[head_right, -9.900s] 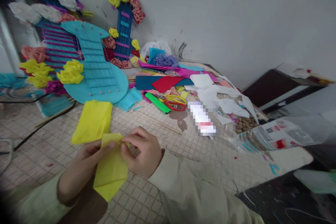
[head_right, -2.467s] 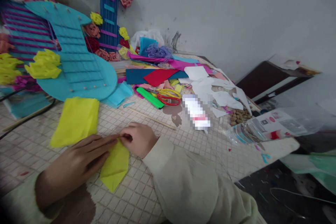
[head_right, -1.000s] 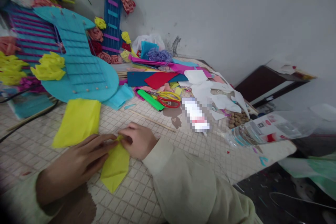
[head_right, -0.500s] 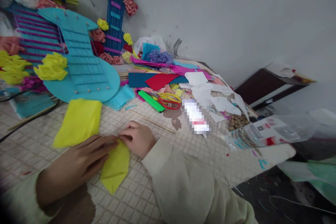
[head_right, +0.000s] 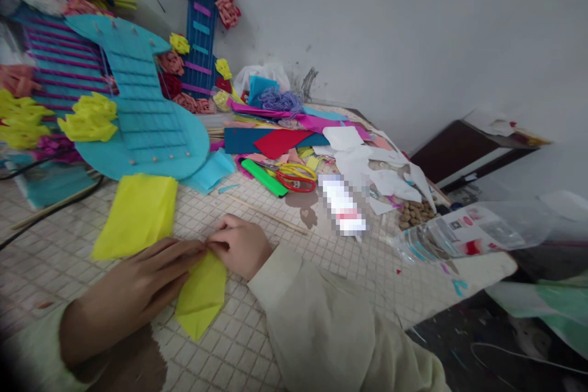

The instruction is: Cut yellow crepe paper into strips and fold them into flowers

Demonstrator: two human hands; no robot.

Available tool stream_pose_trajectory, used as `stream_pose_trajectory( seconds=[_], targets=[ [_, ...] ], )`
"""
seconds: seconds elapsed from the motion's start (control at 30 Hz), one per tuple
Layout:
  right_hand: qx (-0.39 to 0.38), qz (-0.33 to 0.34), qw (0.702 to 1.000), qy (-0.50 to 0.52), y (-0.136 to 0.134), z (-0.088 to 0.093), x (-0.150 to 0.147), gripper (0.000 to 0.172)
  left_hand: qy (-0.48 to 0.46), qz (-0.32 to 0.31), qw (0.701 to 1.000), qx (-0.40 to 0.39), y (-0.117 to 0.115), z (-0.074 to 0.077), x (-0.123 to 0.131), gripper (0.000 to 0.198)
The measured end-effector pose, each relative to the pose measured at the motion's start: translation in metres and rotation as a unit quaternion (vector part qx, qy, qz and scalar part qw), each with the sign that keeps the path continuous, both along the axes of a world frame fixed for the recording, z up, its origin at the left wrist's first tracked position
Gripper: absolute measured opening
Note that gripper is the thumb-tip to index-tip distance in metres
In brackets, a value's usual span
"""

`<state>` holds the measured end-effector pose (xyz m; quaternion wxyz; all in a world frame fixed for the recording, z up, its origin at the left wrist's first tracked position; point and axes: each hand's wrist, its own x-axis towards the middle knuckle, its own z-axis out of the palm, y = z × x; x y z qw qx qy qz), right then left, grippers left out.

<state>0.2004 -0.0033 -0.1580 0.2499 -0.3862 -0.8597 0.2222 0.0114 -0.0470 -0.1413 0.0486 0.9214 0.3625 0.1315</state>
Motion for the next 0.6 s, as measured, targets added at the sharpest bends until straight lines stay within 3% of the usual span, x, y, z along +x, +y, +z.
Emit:
stream_pose_trajectory(
  seconds=[0.6],
  targets=[
    [-0.015,-0.012,1.0,0.009,0.0,-0.001,-0.001,0.014,0.068,0.03,0.997,0.016,-0.004,0.013,0.008,0.024]
  ],
)
